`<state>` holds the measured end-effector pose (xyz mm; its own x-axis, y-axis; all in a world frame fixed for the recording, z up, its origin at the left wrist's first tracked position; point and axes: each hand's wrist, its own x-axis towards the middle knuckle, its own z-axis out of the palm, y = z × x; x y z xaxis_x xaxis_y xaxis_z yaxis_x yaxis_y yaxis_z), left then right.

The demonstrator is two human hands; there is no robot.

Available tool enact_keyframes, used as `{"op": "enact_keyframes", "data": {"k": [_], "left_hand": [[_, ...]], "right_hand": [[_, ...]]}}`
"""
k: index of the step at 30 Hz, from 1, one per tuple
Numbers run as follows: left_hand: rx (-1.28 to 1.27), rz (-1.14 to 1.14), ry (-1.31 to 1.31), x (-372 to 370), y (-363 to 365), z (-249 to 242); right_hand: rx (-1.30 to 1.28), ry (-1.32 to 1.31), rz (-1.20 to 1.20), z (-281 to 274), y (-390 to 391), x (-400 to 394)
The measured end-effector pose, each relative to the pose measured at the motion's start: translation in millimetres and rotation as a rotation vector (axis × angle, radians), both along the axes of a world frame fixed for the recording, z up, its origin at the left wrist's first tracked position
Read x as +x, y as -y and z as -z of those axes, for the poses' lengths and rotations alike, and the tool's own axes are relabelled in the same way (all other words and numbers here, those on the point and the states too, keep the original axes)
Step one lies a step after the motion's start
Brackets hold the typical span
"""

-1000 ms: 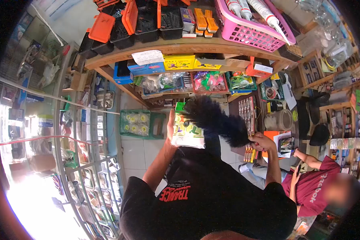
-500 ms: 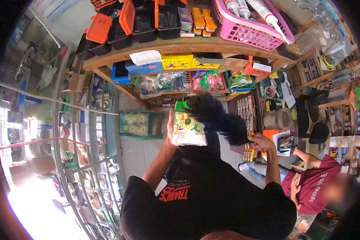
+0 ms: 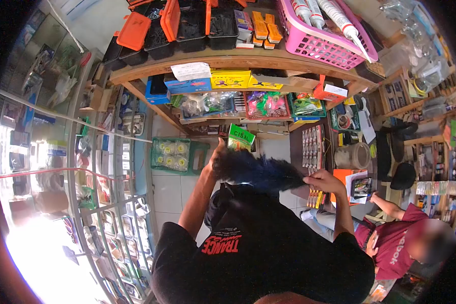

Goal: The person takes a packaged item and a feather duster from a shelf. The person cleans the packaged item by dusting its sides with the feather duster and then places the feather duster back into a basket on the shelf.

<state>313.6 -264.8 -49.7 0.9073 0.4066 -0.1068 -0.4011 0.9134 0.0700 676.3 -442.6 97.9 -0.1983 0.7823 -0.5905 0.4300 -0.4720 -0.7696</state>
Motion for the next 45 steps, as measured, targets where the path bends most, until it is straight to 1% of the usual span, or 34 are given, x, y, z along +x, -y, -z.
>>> {"op": "enact_keyframes", "data": {"k": [1,2,4,6,7,8,10,13,15,16,17,19,20,22,23,25,26,27,29,30,31,32,33,34,35,36,37,38,39,40,41,43,44,45], "left_hand": [[-0.019,-0.012,-0.007,2.1,3.3,-9.7],[-0.04,-0.026,-0.013,4.4,7.9,-19.7],[0.355,-0.09,-0.276,5.9,17.6,-14.5],[0.375,-0.075,-0.274,6.3,19.6,34.1],[-0.02,-0.01,-0.016,5.9,17.9,57.7],[-0.031,-0.055,-0.183,9.5,24.6,20.7],[0.859,-0.221,-0.4,13.4,27.7,-35.6],[0.668,-0.159,-0.384,16.7,28.7,-56.3],[-0.024,0.014,-0.306,13.6,29.1,-40.6],[-0.124,0.005,-0.13,12.4,26.0,-30.5],[-0.08,0.009,-0.132,12.3,26.5,-20.7],[0.005,0.018,-0.136,19.1,24.8,-48.9],[-0.01,-0.048,-0.088,24.8,23.0,-38.3],[0.687,-0.205,-0.21,12.5,25.9,29.8],[0.06,-0.068,0.277,12.5,22.1,23.9],[0.164,-0.321,-0.417,15.2,33.1,-3.8],[0.165,-0.269,-0.103,12.2,36.2,6.7],[0.162,-0.216,0.21,9.9,38.2,13.6],[0.271,-0.348,-0.406,11.9,45.3,27.8],[0.325,-0.288,-0.485,11.5,48.3,9.4],[0.352,-0.248,-0.31,2.8,46.7,39.4],[0.366,-0.246,-0.338,2.5,48.3,45.2],[0.381,-0.241,-0.365,5.1,49.1,40.4],[0.379,-0.267,-0.477,11.8,51.3,8.4],[0.377,-0.292,-0.587,17.9,53.0,-23.0],[0.408,-0.277,-0.581,17.2,51.7,-26.4],[0.397,-0.257,-0.504,15.8,49.9,-18.2],[0.383,-0.237,-0.427,13.8,47.7,0.0],[0.369,-0.218,-0.35,11.6,44.4,21.7],[0.423,-0.213,-0.323,11.6,37.3,30.6],[0.393,-0.26,-0.389,13.5,37.7,39.1],[0.33,-0.354,-0.522,23.4,43.5,-0.6],[0.209,-0.307,-0.446,24.8,42.4,-18.4],[0.273,-0.285,-0.298,18.9,38.4,-16.4]], "right_hand": [[0.019,0.041,0.022,3.5,-1.2,-0.4],[-0.019,0.033,0.035,5.0,-2.3,2.1],[-0.095,0.018,0.064,5.7,-4.7,8.5],[-0.018,0.03,-0.064,-2.7,-2.9,5.1],[0.021,0.035,-0.128,-5.8,-2.3,3.6],[0.038,0.068,-0.1,-5.4,-2.5,4.4],[0.071,0.135,-0.043,-4.5,-2.3,7.5],[0.004,0.077,-0.082,-20.9,-3.4,0.3],[-0.016,0.04,-0.071,-13.0,1.5,2.9],[-0.026,0.022,-0.067,-8.6,3.7,3.9],[-0.037,0.025,-0.022,-6.3,4.0,4.3],[-0.062,0.031,0.068,-2.2,5.2,4.2],[-0.085,0.026,0.069,1.3,8.4,2.9],[-0.125,0.012,0.081,9.9,16.8,-1.5],[-0.146,-0.044,0.133,13.8,18.1,-3.9],[-0.192,-0.157,0.237,18.9,20.2,-14.0],[-0.275,-0.122,0.347,22.3,23.5,-25.7],[-0.254,-0.121,0.33,21.5,23.8,-31.6],[-0.214,-0.125,0.293,20.0,25.0,-40.7],[-0.214,-0.134,0.342,24.5,25.6,-44.8],[-0.235,-0.147,0.355,25.7,27.4,-46.9],[-0.253,-0.159,0.37,25.3,29.0,-49.0],[-0.271,-0.172,0.388,24.6,30.9,-50.4],[-0.245,-0.219,0.349,28.0,33.3,-48.8],[-0.238,-0.195,0.382,31.8,34.2,-49.3],[-0.232,-0.171,0.414,35.9,34.6,-50.2],[-0.226,-0.145,0.446,39.8,35.3,-51.0],[-0.21,-0.184,0.484,43.1,36.8,-51.8],[-0.228,-0.18,0.465,35.3,35.7,-54.5],[-0.242,-0.178,0.445,21.4,32.0,-58.2],[-0.257,-0.177,0.427,14.2,30.4,-60.4],[-0.227,-0.216,0.427,34.2,33.4,-59.1],[-0.212,-0.236,0.426,41.6,34.8,-59.3],[-0.228,-0.237,0.456,38.6,33.9,-62.4]]}}
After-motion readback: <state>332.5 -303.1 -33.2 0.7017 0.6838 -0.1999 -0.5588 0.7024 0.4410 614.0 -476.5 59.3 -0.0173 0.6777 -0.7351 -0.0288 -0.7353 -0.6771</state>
